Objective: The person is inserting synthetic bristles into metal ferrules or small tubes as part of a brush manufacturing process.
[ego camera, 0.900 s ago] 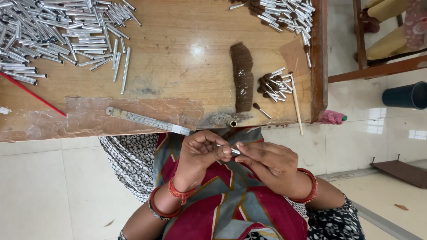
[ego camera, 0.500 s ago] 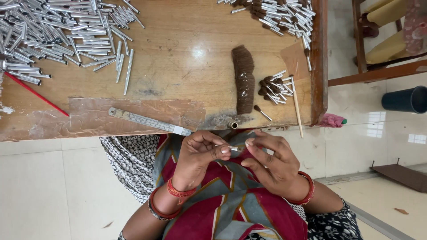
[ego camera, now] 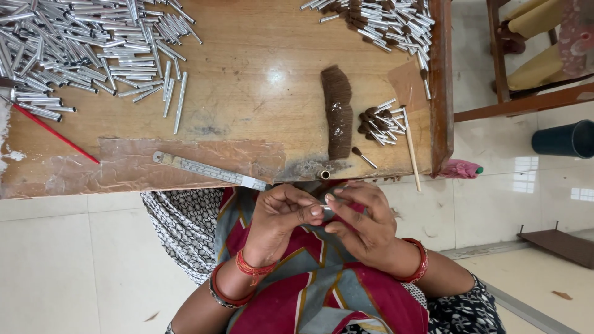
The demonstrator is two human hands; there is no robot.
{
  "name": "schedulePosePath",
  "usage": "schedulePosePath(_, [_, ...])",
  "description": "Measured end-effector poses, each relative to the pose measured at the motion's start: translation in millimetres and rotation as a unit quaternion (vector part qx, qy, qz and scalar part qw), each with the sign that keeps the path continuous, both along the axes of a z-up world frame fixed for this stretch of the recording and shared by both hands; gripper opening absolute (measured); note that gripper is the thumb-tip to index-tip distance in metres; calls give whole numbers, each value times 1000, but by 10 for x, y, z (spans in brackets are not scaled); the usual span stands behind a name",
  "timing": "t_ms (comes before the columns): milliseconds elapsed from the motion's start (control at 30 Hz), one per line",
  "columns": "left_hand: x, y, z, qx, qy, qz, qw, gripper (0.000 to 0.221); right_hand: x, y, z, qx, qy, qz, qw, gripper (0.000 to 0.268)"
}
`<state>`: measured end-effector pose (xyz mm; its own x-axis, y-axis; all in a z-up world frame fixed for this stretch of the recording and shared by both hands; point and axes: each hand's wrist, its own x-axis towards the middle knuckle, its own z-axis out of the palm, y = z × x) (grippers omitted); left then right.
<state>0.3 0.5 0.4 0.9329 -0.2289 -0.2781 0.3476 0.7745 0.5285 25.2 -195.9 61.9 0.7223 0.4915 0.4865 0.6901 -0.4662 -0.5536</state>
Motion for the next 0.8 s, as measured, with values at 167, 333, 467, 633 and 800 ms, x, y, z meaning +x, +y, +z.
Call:
schedulePosePath(167, [13, 1, -96, 39, -8, -23, 999, 10, 90, -4, -43, 59, 16, 0, 998, 32])
schedulePosePath(333, [104, 131, -19, 97, -76, -9, 992, 12, 58, -108, -127, 82, 8, -25, 996, 26])
schedulePosePath(467, [230, 216, 312, 424, -236, 149, 862, 15, 48, -245, -201, 105, -66, -72, 990, 27])
schedulePosePath(633, [155, 43, 492, 576, -315, 192, 729, 36, 9, -169, -266, 83, -113, -41, 989, 32])
schedulePosePath(800, [50, -113, -63, 63, -89, 19, 994, 17, 79, -90, -197, 84, -68, 10, 994, 40])
